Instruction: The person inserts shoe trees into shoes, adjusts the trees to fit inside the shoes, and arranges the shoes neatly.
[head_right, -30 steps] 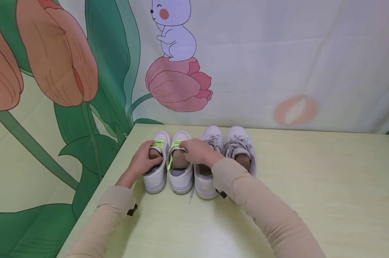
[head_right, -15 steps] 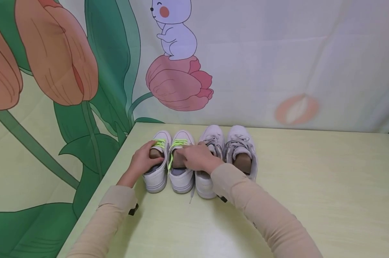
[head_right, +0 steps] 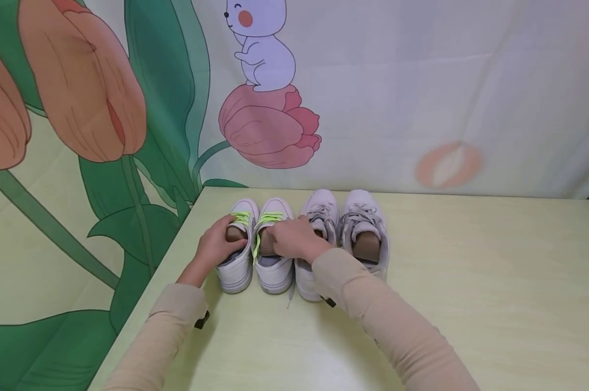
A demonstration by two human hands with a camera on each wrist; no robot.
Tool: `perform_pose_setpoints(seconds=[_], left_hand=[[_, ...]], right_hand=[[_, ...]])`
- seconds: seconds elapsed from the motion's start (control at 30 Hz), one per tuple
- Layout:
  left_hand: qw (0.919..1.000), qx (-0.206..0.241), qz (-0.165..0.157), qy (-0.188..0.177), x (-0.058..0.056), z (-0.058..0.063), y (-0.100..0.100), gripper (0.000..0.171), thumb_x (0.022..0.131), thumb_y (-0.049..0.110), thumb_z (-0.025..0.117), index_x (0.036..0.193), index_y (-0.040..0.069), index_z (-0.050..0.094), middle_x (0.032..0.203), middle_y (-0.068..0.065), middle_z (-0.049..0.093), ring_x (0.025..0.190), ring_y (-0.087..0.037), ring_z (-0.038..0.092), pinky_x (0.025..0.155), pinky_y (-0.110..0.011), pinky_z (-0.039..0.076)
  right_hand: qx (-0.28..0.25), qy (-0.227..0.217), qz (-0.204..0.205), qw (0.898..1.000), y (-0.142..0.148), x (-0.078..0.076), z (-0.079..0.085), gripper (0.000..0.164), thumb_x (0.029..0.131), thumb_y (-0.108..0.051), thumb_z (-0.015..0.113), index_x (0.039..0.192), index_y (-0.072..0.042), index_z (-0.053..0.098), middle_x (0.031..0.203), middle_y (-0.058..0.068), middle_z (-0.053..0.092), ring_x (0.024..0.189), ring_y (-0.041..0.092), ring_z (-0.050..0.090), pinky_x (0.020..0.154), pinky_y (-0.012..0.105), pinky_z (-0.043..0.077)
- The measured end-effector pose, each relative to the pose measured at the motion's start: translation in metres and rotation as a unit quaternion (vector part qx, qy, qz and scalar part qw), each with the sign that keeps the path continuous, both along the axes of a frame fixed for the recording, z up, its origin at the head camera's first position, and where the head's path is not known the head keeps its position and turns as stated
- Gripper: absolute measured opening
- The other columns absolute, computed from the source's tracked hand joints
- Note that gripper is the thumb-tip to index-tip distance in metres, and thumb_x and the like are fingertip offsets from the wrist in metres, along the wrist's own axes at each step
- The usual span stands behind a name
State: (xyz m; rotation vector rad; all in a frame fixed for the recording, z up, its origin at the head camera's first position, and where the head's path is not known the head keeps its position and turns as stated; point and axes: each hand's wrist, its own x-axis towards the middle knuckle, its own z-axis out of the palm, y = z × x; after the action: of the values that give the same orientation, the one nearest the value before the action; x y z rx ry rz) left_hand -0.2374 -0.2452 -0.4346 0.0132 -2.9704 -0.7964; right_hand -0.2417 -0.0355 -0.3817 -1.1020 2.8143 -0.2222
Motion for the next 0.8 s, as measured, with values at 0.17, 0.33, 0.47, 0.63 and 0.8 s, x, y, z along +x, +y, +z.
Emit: perform_pose_setpoints(seconds=[0.17,0.33,0.47,0.63,0.8], left_hand=[[0.9999,-0.004,0.01,-0.006,0.002,0.0,0.0,0.063,0.076,0.032,0.065,0.129,0.011,0.039,0.138,-0.011,0.037,0.123,-0.03,0.039,0.094,-0.051,0.034],[0.9999,0.002,0.017,-0.005,0.002,0.0,-0.002,0.064,0.076,0.034,0.064,0.13,0.011,0.038,0.139,-0.011,0.034,0.124,-0.03,0.037,0.096,-0.051,0.032],[0.9997,0.023,0.009,-0.008,0.001,-0.002,-0.003,0.064,0.077,0.033,0.063,0.131,0.012,0.036,0.14,-0.01,0.032,0.126,-0.03,0.034,0.098,-0.05,0.031],[0.998,0.063,-0.007,-0.006,0.001,-0.005,-0.003,0.063,0.079,0.028,0.061,0.133,0.011,0.034,0.142,-0.011,0.028,0.13,-0.029,0.028,0.102,-0.048,0.027],[0.9947,0.1,-0.022,0.004,0.004,-0.001,-0.003,0.06,0.078,0.023,0.056,0.133,0.013,0.033,0.145,-0.013,0.02,0.133,-0.03,0.02,0.104,-0.049,0.022]], right_hand=[[-0.005,-0.003,-0.002,1.0,-0.001,0.002,0.0,0.038,0.085,-0.014,0.048,0.123,-0.019,0.054,0.117,0.001,0.058,0.101,0.024,0.058,0.091,0.052,0.033],[-0.023,-0.006,-0.011,1.0,-0.002,0.001,-0.003,0.04,0.085,-0.011,0.047,0.124,-0.019,0.053,0.121,0.0,0.056,0.108,0.019,0.055,0.096,0.051,0.03],[-0.048,-0.01,-0.02,0.999,0.001,0.001,-0.007,0.039,0.086,-0.012,0.046,0.124,-0.018,0.052,0.125,-0.002,0.053,0.114,0.017,0.051,0.098,0.049,0.028],[-0.062,0.001,-0.015,0.998,0.005,0.0,-0.011,0.039,0.087,-0.012,0.046,0.125,-0.018,0.051,0.126,-0.001,0.052,0.116,0.017,0.05,0.097,0.047,0.029],[-0.066,0.0,0.003,0.998,0.01,0.0,-0.011,0.04,0.087,-0.011,0.045,0.127,-0.016,0.049,0.129,0.002,0.05,0.12,0.018,0.045,0.099,0.049,0.028]])
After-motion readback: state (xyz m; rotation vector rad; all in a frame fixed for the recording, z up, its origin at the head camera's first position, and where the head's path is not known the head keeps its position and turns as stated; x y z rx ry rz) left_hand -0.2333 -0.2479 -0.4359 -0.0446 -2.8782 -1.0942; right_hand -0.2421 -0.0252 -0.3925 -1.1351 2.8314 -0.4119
